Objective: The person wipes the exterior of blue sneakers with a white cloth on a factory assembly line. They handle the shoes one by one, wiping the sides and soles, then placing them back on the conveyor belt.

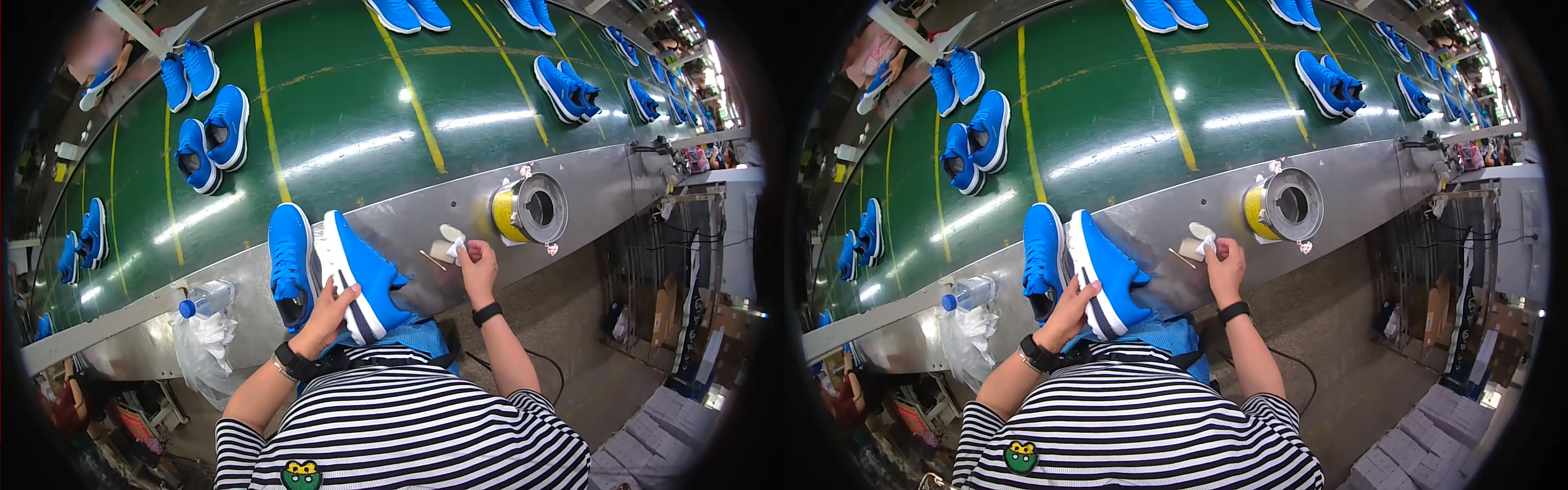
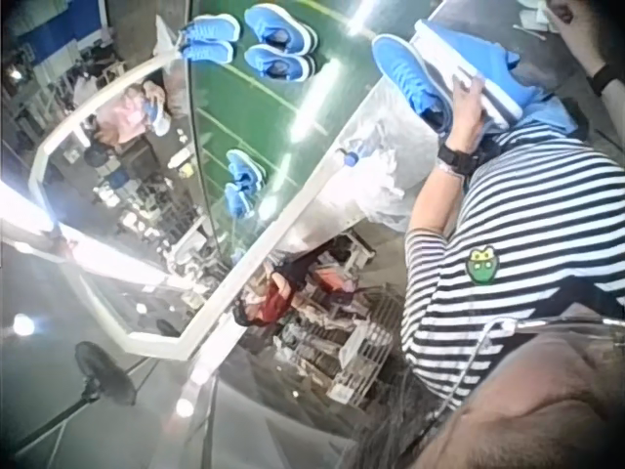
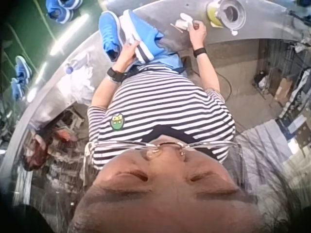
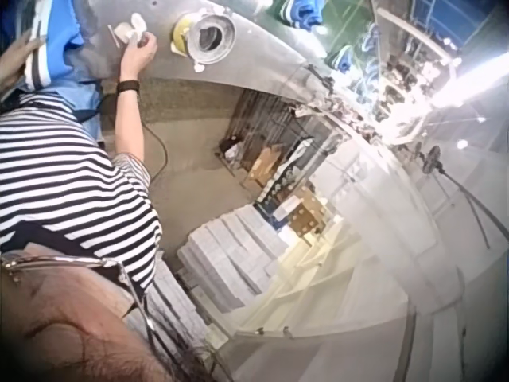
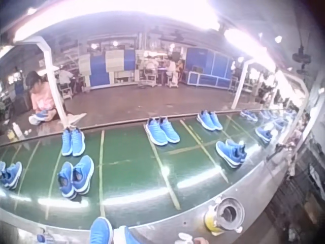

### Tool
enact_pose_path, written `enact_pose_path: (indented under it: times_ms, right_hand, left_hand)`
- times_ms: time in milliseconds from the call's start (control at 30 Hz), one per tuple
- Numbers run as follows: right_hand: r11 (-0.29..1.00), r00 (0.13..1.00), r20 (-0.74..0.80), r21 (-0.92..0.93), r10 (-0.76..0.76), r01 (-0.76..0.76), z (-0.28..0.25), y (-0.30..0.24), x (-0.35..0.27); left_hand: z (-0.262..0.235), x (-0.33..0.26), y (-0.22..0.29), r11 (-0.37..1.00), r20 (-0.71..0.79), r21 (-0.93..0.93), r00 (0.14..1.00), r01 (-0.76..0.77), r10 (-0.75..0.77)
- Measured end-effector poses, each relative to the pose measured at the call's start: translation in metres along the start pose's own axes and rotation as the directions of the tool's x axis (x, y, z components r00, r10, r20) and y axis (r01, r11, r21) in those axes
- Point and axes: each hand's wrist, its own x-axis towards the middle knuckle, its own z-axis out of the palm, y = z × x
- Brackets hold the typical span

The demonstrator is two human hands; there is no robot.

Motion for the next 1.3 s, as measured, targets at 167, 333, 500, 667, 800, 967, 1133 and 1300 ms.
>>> enact_pose_path:
  times_ms: [167,333,500,667,800,967,1133,1300]
  right_hand:
    - [0.998,0.999,-0.002,-0.058,0.04,-0.04,0.028,0.016,-0.003]
    - [0.923,0.973,0.229,0.376,-0.01,-0.079,-0.004,-0.045,-0.009]
    - [0.902,0.659,0.676,0.432,-0.33,0.009,-0.004,-0.128,-0.023]
    - [0.942,0.511,0.792,0.256,-0.333,0.218,0.032,-0.132,-0.022]
    - [0.945,0.527,0.789,0.215,-0.316,0.246,0.036,-0.131,-0.017]
    - [0.973,0.381,0.902,0.144,-0.204,0.182,0.027,-0.137,-0.009]
    - [0.963,0.496,0.831,0.159,-0.25,0.219,0.039,-0.136,-0.011]
    - [0.971,0.423,0.886,0.109,-0.192,0.212,0.042,-0.132,-0.009]
  left_hand:
    - [0.004,-0.01,0.005,0.992,-0.03,0.095,0.996,0.085,-0.083]
    - [-0.001,-0.014,0.011,0.981,0.03,0.145,0.99,0.129,-0.134]
    - [0.0,-0.014,0.008,0.968,0.035,0.232,0.994,0.097,-0.108]
    - [-0.003,-0.007,0.004,0.946,0.059,0.322,0.997,0.027,-0.049]
    - [-0.001,-0.001,0.003,0.953,0.107,0.304,0.994,0.005,-0.039]
    - [-0.008,0.004,-0.005,0.926,0.106,0.375,0.994,-0.047,0.008]
    - [-0.016,0.011,-0.016,0.892,0.124,0.436,0.99,-0.118,0.07]
    - [-0.02,0.015,-0.023,0.884,0.109,0.457,0.993,-0.098,0.054]
